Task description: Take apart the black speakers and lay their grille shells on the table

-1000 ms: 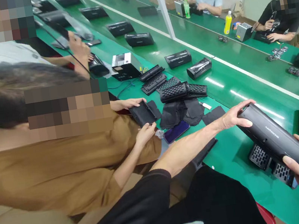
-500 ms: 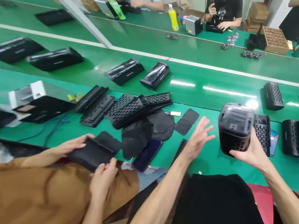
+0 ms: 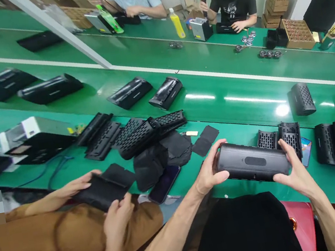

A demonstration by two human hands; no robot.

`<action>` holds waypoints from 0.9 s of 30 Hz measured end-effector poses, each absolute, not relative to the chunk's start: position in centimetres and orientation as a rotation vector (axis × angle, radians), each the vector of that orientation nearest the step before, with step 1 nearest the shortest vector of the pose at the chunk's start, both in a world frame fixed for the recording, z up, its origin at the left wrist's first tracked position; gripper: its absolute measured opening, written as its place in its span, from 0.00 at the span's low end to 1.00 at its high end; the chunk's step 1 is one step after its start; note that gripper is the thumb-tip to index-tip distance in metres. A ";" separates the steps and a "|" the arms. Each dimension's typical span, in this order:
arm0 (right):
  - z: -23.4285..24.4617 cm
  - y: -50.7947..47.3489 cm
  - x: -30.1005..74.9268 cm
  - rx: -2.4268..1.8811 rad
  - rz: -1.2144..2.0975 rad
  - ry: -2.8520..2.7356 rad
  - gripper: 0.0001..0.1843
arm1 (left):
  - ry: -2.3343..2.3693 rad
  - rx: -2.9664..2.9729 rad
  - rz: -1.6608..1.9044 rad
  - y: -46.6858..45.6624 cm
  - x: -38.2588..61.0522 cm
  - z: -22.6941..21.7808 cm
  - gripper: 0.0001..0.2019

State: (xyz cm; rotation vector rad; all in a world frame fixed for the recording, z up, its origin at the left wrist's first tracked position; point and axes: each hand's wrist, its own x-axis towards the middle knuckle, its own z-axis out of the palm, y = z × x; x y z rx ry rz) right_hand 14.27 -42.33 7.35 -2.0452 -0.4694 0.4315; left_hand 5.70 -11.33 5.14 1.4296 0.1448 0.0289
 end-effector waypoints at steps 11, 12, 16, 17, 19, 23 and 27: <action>7.7 -43.6 12.3 -1.813 0.470 -0.172 0.57 | 0.134 1.408 -0.102 -11.9 7.2 4.7 0.53; 7.9 -43.8 12.3 -1.828 0.459 -0.193 0.56 | 0.129 1.418 -0.086 -12.1 7.1 4.9 0.53; 7.3 -44.6 12.5 -1.880 0.354 -0.205 0.49 | 0.152 1.447 -0.032 -13.0 7.3 5.6 0.52; 6.8 -44.6 12.7 -1.875 0.341 -0.182 0.48 | 0.164 1.451 -0.034 -13.2 7.5 5.7 0.52; 5.8 -44.7 13.4 -1.861 0.366 -0.112 0.49 | 0.195 1.461 -0.057 -13.4 8.0 5.7 0.52; 5.6 -44.6 14.3 -1.827 0.517 -0.016 0.59 | 0.235 1.428 -0.129 -13.1 8.4 5.2 0.53; 6.6 -44.4 14.1 -1.834 0.532 -0.070 0.65 | 0.207 1.381 -0.168 -13.0 7.7 5.2 0.60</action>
